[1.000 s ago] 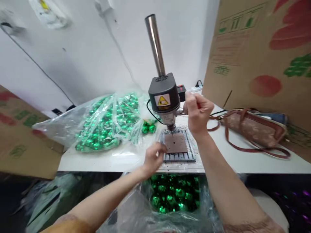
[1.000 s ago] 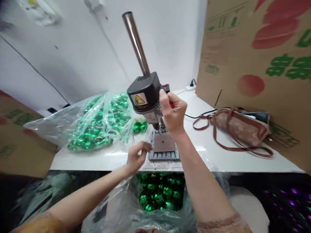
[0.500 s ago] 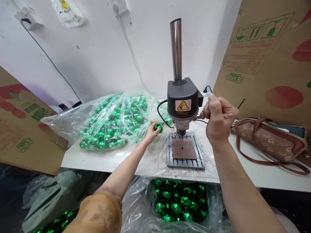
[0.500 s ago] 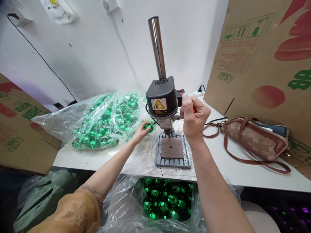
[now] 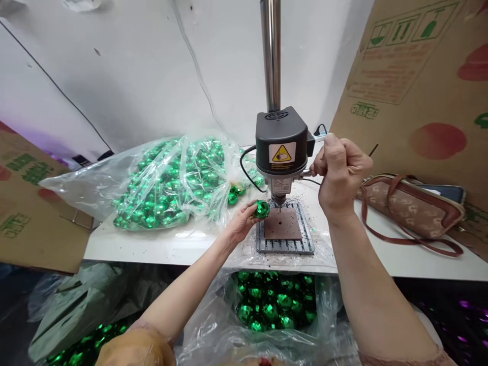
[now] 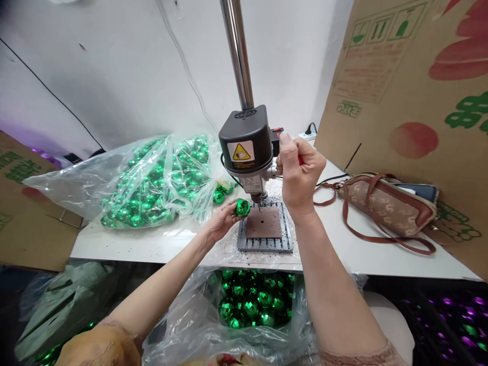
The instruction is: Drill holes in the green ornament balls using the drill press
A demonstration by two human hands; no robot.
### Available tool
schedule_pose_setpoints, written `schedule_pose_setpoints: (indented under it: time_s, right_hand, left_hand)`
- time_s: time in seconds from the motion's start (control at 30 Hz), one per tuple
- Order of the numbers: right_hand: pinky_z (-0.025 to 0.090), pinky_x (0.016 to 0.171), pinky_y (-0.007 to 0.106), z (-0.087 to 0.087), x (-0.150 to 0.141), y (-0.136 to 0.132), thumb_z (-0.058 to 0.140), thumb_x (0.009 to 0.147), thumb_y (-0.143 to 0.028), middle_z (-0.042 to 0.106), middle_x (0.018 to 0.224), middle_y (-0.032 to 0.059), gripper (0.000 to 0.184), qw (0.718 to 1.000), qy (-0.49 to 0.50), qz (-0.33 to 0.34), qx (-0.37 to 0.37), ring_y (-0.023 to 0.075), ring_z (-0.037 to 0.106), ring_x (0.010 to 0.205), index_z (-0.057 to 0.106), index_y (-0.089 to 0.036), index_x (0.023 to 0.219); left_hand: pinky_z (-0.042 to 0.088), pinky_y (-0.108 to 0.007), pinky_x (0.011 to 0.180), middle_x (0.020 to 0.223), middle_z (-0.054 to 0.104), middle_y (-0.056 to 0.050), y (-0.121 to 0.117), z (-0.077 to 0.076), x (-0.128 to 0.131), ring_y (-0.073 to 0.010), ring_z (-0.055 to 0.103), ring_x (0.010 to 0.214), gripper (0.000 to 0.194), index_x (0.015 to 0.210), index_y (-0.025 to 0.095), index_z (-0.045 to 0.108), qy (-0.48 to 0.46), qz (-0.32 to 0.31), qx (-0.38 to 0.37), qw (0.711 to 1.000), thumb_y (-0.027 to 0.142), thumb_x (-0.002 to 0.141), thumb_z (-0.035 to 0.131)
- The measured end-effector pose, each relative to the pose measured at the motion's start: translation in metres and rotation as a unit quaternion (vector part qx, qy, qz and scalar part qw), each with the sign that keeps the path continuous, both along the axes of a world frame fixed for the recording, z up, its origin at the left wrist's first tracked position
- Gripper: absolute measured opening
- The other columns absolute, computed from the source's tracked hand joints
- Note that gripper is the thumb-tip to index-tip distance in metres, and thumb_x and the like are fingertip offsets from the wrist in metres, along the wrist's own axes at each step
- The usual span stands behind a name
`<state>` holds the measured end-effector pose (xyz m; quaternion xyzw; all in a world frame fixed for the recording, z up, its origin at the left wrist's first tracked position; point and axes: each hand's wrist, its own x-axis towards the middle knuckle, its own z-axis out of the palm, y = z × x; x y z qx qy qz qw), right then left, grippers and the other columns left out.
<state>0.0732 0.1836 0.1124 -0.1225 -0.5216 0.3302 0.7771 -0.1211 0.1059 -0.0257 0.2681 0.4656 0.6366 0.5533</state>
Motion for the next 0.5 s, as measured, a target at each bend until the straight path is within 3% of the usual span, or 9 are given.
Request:
schedule_pose_setpoints:
  time_s: [0.23, 0.37, 0.5]
  right_hand:
    - [0.025, 0.044, 0.029, 0.0, -0.001, 0.0, 0.063, 0.099, -0.038, 0.034, 0.049, -0.0041, 0.051, 1.0, -0.015, -0.02, 0.018, 0.0077, 0.03, 0.043, 0.037, -0.021, 0.058]
    - [0.026, 0.044, 0.029, 0.001, -0.002, -0.001, 0.064, 0.099, -0.041, 0.032, 0.05, -0.0035, 0.052, 1.0, -0.008, -0.018, 0.023, 0.0077, 0.03, 0.044, 0.037, -0.022, 0.058]
    - [0.028, 0.044, 0.029, 0.002, -0.002, -0.002, 0.06, 0.099, -0.054, 0.03, 0.05, -0.0031, 0.056, 0.998, -0.035, -0.049, 0.014, 0.0088, 0.031, 0.044, 0.033, -0.023, 0.06]
  left_hand:
    - [0.05, -0.033, 0.087, 0.095, 0.076, -0.006, 0.01, -0.022, 0.012, -0.0184, 0.069, 0.089, 0.063, 0.11, 0.017, 0.069, 0.13, 0.04, 0.032, 0.99, 0.049, 0.063, 0.095]
    - [0.05, -0.035, 0.09, 0.099, 0.076, -0.007, 0.013, -0.025, 0.013, -0.021, 0.069, 0.095, 0.064, 0.115, 0.018, 0.067, 0.186, 0.009, 0.051, 0.981, 0.051, 0.067, 0.092]
    - [0.05, -0.035, 0.089, 0.104, 0.075, -0.008, 0.013, -0.028, 0.016, -0.0218, 0.068, 0.096, 0.059, 0.117, 0.019, 0.067, 0.249, -0.01, 0.055, 0.967, 0.049, 0.071, 0.089]
